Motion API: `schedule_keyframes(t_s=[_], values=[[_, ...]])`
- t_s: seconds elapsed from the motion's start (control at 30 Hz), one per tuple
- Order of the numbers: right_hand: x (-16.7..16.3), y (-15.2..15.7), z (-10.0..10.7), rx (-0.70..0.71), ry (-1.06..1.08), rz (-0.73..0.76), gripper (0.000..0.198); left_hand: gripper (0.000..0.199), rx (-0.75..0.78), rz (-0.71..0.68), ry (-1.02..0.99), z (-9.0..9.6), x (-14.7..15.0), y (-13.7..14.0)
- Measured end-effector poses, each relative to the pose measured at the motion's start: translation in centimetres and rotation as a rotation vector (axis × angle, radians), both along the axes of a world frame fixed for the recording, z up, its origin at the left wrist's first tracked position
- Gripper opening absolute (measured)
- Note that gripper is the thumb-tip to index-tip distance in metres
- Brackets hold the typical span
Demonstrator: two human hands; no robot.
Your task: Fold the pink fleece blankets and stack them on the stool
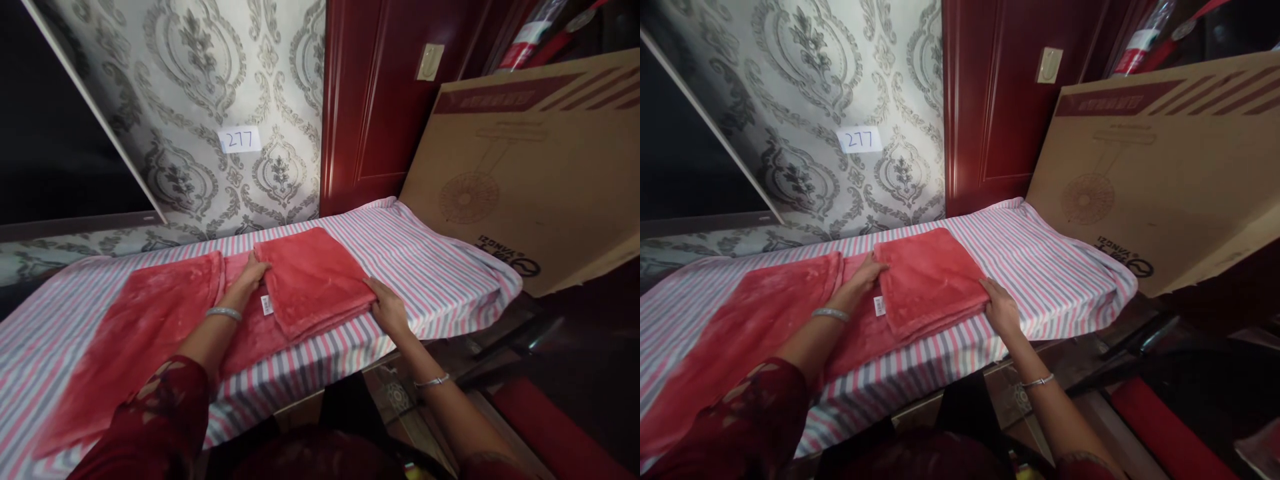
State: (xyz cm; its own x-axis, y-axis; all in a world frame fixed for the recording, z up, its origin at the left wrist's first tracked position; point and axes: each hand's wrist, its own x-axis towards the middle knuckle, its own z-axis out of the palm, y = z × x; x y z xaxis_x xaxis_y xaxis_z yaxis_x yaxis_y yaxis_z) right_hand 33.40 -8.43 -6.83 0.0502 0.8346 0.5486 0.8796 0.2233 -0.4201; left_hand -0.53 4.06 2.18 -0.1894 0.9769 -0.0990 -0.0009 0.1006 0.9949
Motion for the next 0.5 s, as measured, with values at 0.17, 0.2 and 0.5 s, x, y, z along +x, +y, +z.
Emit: schedule_keyframes(t_s=[0.17, 0.2, 0.5], values=[[0.2, 0.0, -0.1, 0.019, 0.039, 0.018, 0.062, 0.078, -0.118, -0.005, -0.039, 0.1, 0.4, -2.1], [0.3, 0.1, -0.3, 0.024, 0.056, 0.024, 0.061, 0.081, -0.107, -0.023, -0.057, 0.0, 0.5, -2.8], [2.4, -1.9, 0.9, 0.122, 0.138, 0.195, 0.051, 0.115, 0.104, -0.129, -0.184, -1.6, 1.4, -7.4]])
